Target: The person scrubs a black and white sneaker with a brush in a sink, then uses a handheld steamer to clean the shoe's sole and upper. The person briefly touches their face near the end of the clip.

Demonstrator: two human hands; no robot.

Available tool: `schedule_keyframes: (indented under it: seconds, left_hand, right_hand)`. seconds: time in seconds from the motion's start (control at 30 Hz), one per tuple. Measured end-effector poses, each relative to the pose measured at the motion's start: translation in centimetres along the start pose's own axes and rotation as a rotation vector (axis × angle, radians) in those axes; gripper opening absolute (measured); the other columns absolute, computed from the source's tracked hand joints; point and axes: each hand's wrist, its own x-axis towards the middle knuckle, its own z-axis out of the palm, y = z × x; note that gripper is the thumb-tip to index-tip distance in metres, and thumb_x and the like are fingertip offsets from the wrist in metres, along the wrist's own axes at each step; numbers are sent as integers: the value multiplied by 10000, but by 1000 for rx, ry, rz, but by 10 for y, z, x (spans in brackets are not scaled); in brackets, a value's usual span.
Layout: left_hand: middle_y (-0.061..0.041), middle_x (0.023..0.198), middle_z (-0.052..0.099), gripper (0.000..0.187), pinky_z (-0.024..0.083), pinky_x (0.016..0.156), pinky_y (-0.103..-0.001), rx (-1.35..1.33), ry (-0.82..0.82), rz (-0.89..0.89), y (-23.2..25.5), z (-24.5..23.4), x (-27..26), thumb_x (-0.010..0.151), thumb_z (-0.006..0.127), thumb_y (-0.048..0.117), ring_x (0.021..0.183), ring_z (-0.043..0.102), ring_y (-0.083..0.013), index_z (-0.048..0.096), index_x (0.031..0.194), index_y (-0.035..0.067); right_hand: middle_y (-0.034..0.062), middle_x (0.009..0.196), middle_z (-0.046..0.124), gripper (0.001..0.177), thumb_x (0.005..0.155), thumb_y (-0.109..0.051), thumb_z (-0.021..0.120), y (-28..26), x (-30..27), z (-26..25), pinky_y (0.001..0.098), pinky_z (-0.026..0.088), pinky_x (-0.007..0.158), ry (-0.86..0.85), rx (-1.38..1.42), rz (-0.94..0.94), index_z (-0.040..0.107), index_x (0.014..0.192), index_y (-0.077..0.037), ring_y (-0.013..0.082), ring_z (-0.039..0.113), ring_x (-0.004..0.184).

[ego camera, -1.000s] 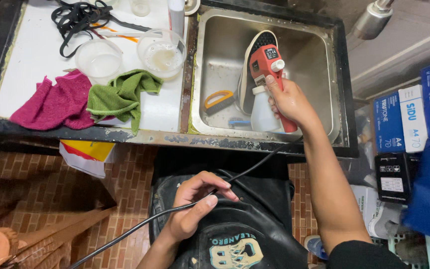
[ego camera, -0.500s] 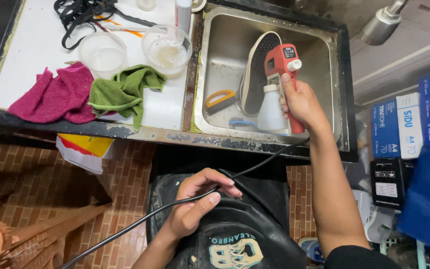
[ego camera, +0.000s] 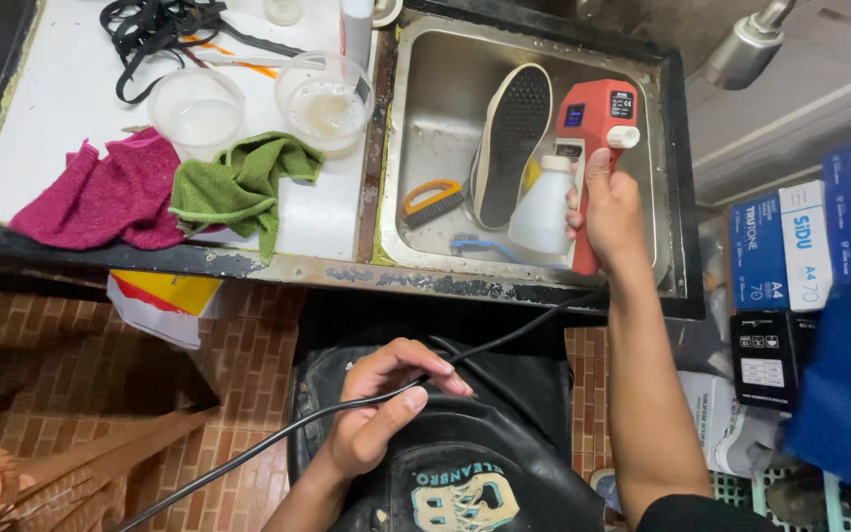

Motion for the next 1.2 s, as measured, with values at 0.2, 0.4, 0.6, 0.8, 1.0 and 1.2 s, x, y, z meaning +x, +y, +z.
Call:
schedule_keyframes:
  seconds: [0.2, 0.4, 0.6, 0.8, 1.0, 1.2]
  left_hand:
    - [-150, 785, 578, 243, 503, 727, -327, 15, 12, -18, -1, 0, -2, 792, 478, 194, 765, 612, -253, 514, 907, -17]
    - [-141, 773, 565, 228, 505, 725, -340, -21, 15, -4, -1, 3, -2, 797, 476, 174, 752, 603, -258, 509, 905, -24]
    - [-147, 775, 578, 238, 500, 721, -348, -1, -8, 4, -4, 4, -3, 803, 480, 193, 753, 606, -263, 504, 907, -20]
    - [-150, 759, 584, 232, 511, 708, -351, 37, 32, -12, -2, 7, -6, 786, 481, 185, 747, 613, -268, 507, 886, -23]
    - [-154, 755, 579, 244, 495, 707, -348, 19, 51, -10, -8, 12, -14, 778, 500, 201, 755, 606, -264, 501, 881, -20]
    - [-170, 731, 578, 219, 496, 708, -367, -12, 100, 13, -10, 19, -20, 770, 488, 162, 739, 606, -283, 507, 870, -33]
  right_hand:
    - [5, 549, 400, 487, 790, -547, 325, 12, 6, -5, 200, 320, 292, -8, 102, -6, 452, 849, -81, 50, 331, 367]
    - [13, 565, 392, 449, 819, -511, 328, 0, -8, -3, 202, 312, 311, -76, 113, 3, 454, 795, -80, 59, 327, 383]
    - [20, 560, 407, 460, 819, -505, 320, 15, 0, -1, 209, 319, 289, -99, 172, -67, 456, 800, -67, 60, 333, 363]
    - [18, 521, 423, 456, 842, -485, 324, 8, -4, -1, 234, 371, 300, 15, -28, -62, 436, 669, -79, 79, 384, 372]
    - [26, 557, 433, 498, 812, -506, 301, 14, -7, -3, 224, 366, 298, 85, 69, -72, 474, 875, -44, 73, 383, 368]
    - [37, 564, 423, 499, 804, -510, 301, 13, -16, -5, 224, 355, 300, 88, 160, -70, 457, 881, -42, 77, 370, 368]
